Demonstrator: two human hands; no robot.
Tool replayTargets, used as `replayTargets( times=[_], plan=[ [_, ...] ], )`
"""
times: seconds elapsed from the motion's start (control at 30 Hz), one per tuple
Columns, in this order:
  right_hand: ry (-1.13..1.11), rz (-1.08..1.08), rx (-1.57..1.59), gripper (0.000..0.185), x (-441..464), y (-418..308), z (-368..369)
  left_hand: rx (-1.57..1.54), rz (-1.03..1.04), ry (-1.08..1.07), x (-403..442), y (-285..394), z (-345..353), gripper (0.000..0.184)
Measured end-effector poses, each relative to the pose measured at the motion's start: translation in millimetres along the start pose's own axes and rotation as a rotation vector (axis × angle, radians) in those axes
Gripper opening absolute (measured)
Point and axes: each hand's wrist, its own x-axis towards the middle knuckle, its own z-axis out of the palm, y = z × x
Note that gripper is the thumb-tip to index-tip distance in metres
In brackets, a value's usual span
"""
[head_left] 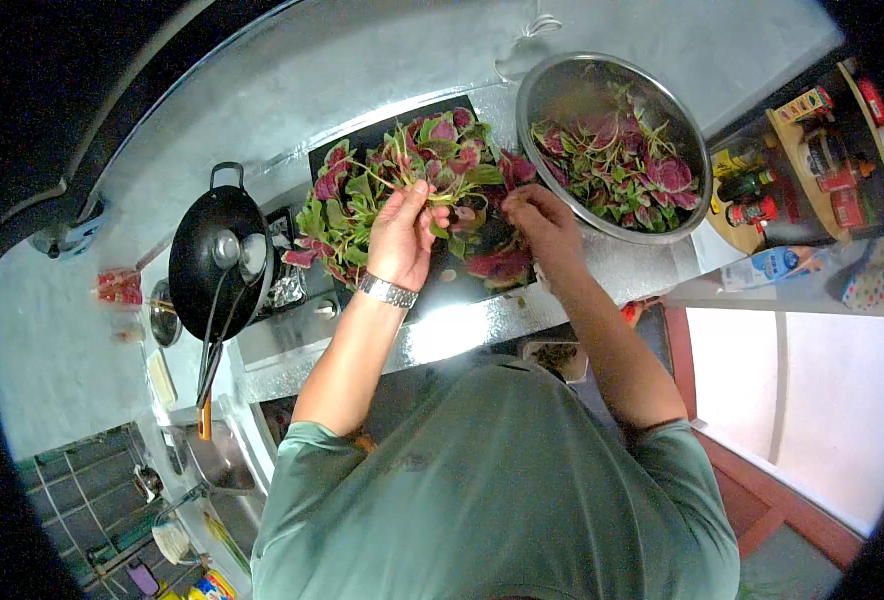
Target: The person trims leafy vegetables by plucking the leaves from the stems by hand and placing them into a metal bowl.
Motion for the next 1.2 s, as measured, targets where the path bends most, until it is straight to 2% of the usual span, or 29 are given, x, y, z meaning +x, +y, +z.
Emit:
replayTargets(
  times=[0.1, 0.2, 0.27, 0.3, 0.37, 0.4, 0.5, 0.57, 0.63, 0.67, 0.73, 0.8, 0.83, 0.9, 1.07, 1.2],
  plan=[
    [-0.024, -0.061, 0.052, 0.011, -4.4, 3.3, -31.0, -0.005, 0.030, -0.007, 1.8, 0.6, -4.4, 0.011],
    [0.061, -0.023, 0.043, 0.016, -17.4, -24.0, -57.4, -0.008, 0.056, -0.036, 1.6, 2.5, -5.8, 0.009],
    [0.090, 0.152, 0.105, 0.022, -19.9, -30.9, -77.9, 0.013, 0.079, -0.063, 1.7, 2.7, -6.8, 0.008],
    [0.091, 0.152, 0.106, 0.022, -20.8, -35.4, -82.7, 0.093, 0.129, -0.101, -0.1, 3.6, -6.1, 0.007],
    [0.013, -0.020, 0.035, 0.025, -22.3, -42.1, -90.9, 0.172, 0.178, -0.144, 0.2, 4.3, -5.4, 0.006],
    [-0.040, -0.078, 0.113, 0.023, -17.3, -40.1, -92.9, 0.268, 0.225, -0.152, 1.6, 5.2, -5.6, 0.007],
    [-0.048, -0.119, 0.072, 0.022, -18.2, -47.8, -97.2, 0.425, 0.313, -0.176, 1.1, 7.5, -3.0, 0.008],
    [-0.017, -0.050, 0.098, 0.022, -23.5, -63.3, -91.1, 0.485, 0.353, -0.190, -2.4, 10.7, -0.3, 0.009],
    [0.011, 0.016, -0.034, 0.018, -27.1, -74.6, -77.7, 0.592, 0.395, -0.175, -6.8, 12.0, 2.3, 0.010],
    [0.012, -0.148, -0.295, 0.015, -30.2, -76.8, -64.6, 0.591, 0.394, -0.175, -7.6, 10.6, 2.6, 0.010],
    [-0.192, -0.311, -0.456, 0.012, -26.3, -71.4, -43.0, 0.621, 0.432, -0.183, -9.0, 7.7, 3.5, 0.010],
    [-0.282, -0.539, -0.686, 0.012, -20.9, -72.7, -14.8, 0.645, 0.447, -0.185, -11.7, 6.5, 7.4, 0.010],
    [-0.279, -0.540, -0.687, 0.012, -16.5, -70.4, -4.6, 0.669, 0.463, -0.180, -12.5, 6.2, 8.9, 0.010],
    [-0.252, -0.778, -1.010, 0.012, -6.3, -60.4, 10.2, 0.627, 0.446, -0.185, -12.4, 4.7, 9.7, 0.010],
    [-0.288, -0.747, -1.201, 0.013, -2.3, -54.5, 20.7, 0.558, 0.434, -0.169, -15.3, 6.3, 9.1, 0.009],
    [-0.302, -0.822, -1.277, 0.014, 0.5, -53.1, 23.5, 0.549, 0.427, -0.161, -13.1, 3.6, 6.8, 0.009]
  ],
)
